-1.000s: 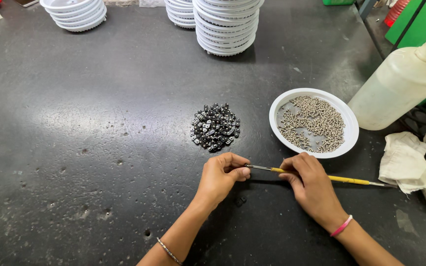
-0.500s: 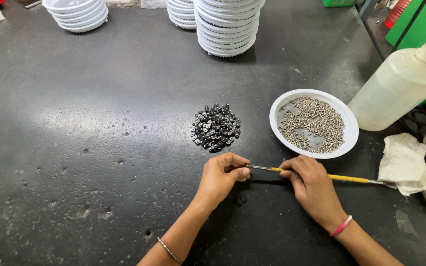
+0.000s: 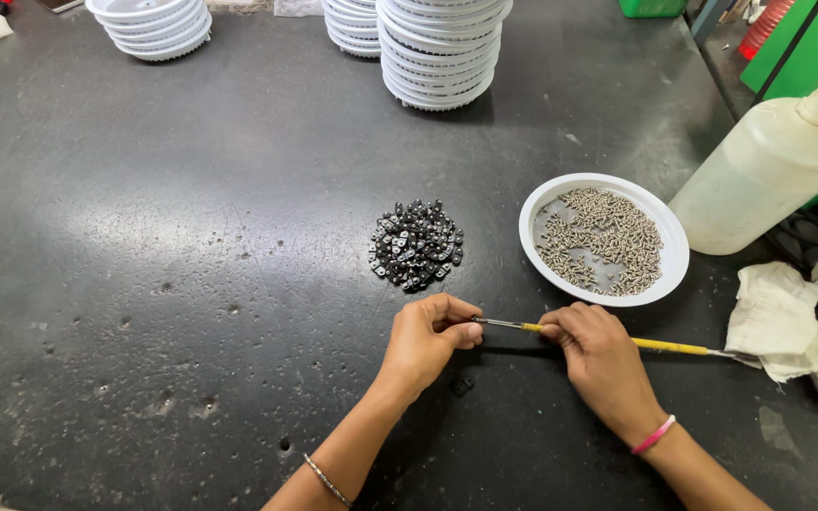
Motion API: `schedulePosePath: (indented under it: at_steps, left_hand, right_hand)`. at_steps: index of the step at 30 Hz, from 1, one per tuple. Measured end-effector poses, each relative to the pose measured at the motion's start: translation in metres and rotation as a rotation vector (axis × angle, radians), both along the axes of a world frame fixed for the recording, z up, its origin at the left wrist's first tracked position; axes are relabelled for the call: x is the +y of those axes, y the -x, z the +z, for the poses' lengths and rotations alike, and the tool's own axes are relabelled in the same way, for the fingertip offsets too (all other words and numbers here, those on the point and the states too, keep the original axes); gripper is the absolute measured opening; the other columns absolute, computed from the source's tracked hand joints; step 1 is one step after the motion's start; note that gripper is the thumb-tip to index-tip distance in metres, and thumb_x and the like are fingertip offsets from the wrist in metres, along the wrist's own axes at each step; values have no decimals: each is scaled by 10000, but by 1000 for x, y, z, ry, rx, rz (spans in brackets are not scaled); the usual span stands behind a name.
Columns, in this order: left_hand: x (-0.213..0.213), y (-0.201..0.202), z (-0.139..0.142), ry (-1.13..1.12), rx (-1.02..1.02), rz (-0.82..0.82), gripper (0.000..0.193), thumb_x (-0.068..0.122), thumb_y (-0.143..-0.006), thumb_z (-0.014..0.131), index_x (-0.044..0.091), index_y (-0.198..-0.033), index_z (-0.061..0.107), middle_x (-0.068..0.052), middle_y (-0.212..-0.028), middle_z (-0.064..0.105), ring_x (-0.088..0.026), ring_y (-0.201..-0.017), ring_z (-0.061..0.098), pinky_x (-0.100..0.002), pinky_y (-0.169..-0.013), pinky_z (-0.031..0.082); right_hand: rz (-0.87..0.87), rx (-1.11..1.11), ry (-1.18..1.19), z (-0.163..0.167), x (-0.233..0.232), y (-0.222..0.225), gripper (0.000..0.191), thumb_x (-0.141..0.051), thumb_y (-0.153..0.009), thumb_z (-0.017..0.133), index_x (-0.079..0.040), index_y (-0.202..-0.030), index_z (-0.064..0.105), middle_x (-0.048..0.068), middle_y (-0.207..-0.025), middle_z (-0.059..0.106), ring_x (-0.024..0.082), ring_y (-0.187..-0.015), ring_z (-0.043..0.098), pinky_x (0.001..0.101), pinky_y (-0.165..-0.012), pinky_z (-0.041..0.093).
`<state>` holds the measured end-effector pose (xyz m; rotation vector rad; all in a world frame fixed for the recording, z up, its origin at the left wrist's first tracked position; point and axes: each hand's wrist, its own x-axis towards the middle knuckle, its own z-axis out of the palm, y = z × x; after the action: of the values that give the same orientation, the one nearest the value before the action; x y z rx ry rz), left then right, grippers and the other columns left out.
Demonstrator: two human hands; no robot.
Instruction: The person sits at a workbench picking small black plastic components and metal screws from piles and a white dish. They hold each component and use a small yellow-handled hand tool to attach a screw to it, then place the finished part into a growing pile on the bench.
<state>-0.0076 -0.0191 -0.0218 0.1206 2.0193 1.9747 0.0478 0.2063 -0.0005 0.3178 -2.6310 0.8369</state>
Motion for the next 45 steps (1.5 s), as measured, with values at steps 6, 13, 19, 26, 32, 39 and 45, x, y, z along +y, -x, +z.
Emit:
schedulePosePath:
  at_steps: [6, 13, 19, 26, 32, 39, 45]
  left_hand:
    - [0, 0, -1, -23, -1, 9, 176, -7, -882, 722, -29, -1056, 727, -87, -903, 766, -131, -807, 734, -271, -762, 617]
    - [0, -1, 4, -39, 6, 4, 178, -20, -874, 725, -28, -1051, 732, -76, -910, 765, -120, -818, 731, -260, -772, 611]
    - [-1, -4, 13, -72, 103, 0, 182, -27, -869, 721, -5, -1047, 751, -48, -934, 774, -87, -850, 727, -256, -805, 612]
    - [-22, 18, 15, 27, 261, 240, 257, 24, -905, 729, 46, -1159, 767, -62, -1009, 794, -113, -904, 728, -275, -834, 593]
    - [-36, 30, 16, 148, 391, 407, 478, -2, -930, 609, 121, -1391, 620, -60, -1155, 784, -118, -1035, 747, -281, -894, 570]
    - [-36, 20, 33, 181, 358, 348, 209, 118, -891, 727, 105, -1098, 757, -23, -988, 801, -113, -835, 731, -274, -762, 574]
    - [-35, 6, 48, 477, 435, -151, 218, 236, -702, 887, 108, -861, 812, -39, -790, 760, -166, -699, 671, -304, -648, 525]
  right_hand:
    - [46, 39, 32, 2, -2, 1, 233, -140, -785, 750, -19, -964, 661, 85, -877, 650, 282, -836, 636, 404, -763, 472]
    - [20, 59, 6, 2, -1, -2, 213, -1, -815, 673, -55, -1019, 701, 44, -880, 690, 254, -878, 660, 385, -796, 491]
    - [24, 90, -3, 2, 1, -5, 318, 65, -796, 620, -55, -1078, 704, 46, -905, 695, 262, -907, 664, 391, -830, 503]
    - [54, 138, -11, 14, -13, -14, 294, -7, -828, 678, -81, -1111, 712, 68, -920, 681, 279, -874, 650, 394, -790, 511]
    - [186, 7, -63, 16, -27, -21, 347, -11, -791, 667, -107, -1118, 732, 33, -921, 712, 241, -888, 689, 378, -774, 542]
    - [-15, -23, -173, 15, -25, -19, 196, -166, -850, 717, -116, -1035, 755, 31, -926, 693, 243, -886, 677, 390, -746, 532]
    - [-61, 59, -225, 17, -24, -15, 209, -233, -843, 732, -115, -1013, 763, 36, -881, 677, 255, -846, 653, 403, -729, 523]
